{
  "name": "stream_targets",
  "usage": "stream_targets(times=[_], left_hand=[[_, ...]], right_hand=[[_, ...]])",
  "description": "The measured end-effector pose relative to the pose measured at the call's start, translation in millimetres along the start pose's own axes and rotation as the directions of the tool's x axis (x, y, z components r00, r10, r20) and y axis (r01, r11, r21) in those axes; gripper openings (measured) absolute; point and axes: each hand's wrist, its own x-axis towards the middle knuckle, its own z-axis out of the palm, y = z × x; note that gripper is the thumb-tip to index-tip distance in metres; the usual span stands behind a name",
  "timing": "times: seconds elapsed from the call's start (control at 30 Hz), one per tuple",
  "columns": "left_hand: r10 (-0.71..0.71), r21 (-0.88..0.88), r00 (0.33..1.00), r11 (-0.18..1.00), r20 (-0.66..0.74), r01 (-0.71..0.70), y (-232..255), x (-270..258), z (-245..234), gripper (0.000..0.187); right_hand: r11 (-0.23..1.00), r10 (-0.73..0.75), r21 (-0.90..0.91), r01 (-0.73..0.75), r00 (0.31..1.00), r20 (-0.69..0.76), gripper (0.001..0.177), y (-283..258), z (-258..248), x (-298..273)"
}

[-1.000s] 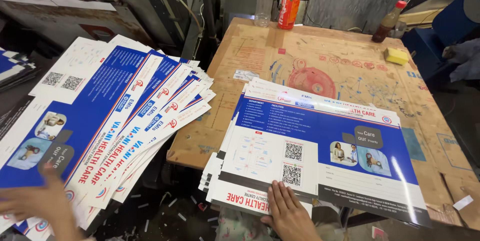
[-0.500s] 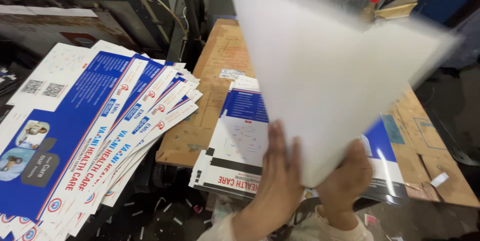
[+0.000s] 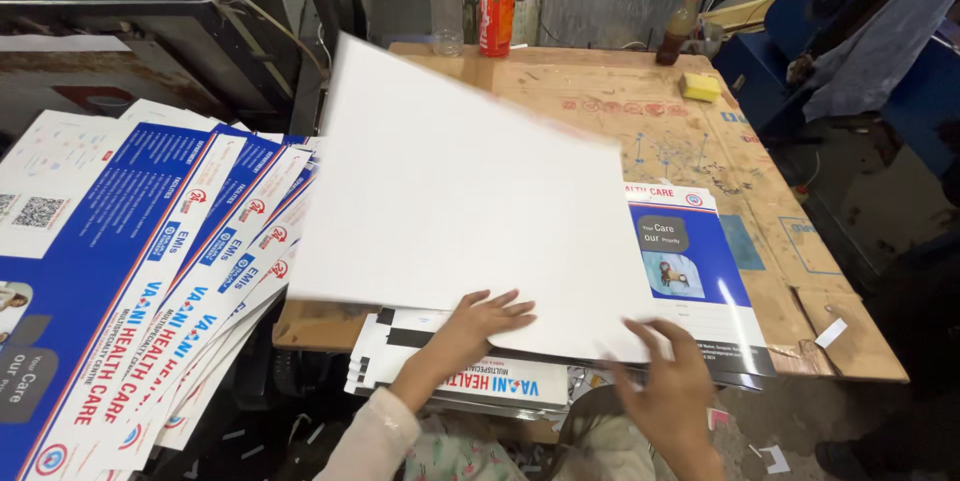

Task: The person folds printed sheets in half and stacks them on a wooden table. They repeatedly pick up a sheet, fold it, and place it on the growing stack.

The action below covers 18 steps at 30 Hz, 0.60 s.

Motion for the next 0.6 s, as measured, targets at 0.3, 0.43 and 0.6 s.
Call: stream_targets(times=[0.3,0.43,0.6], left_hand=[[-0.690,-0.172,0.719,0.701,0.079,0.692,9.1,7.3,-29.6,0.040],[-0.588,-0.065,0.739,0.795,-0.330,0.603,18.1,36.5,-4.2,0.061],[-0.201,0.396,0.895,0.842,-0.398,0.365,24.6,89.4,46.1,0.054]], right_hand=[[0.985,-0.113,-0.043,0.167,0.814,0.569,0.027,31.2,48.2,51.8],[0.992,-0.059,-0.047,0.119,0.748,0.661,0.036,36.1,83.2,76.4],[0.963,-0.243,-0.001,0.270,0.868,0.432,0.031,31.6,125.3,55.7]])
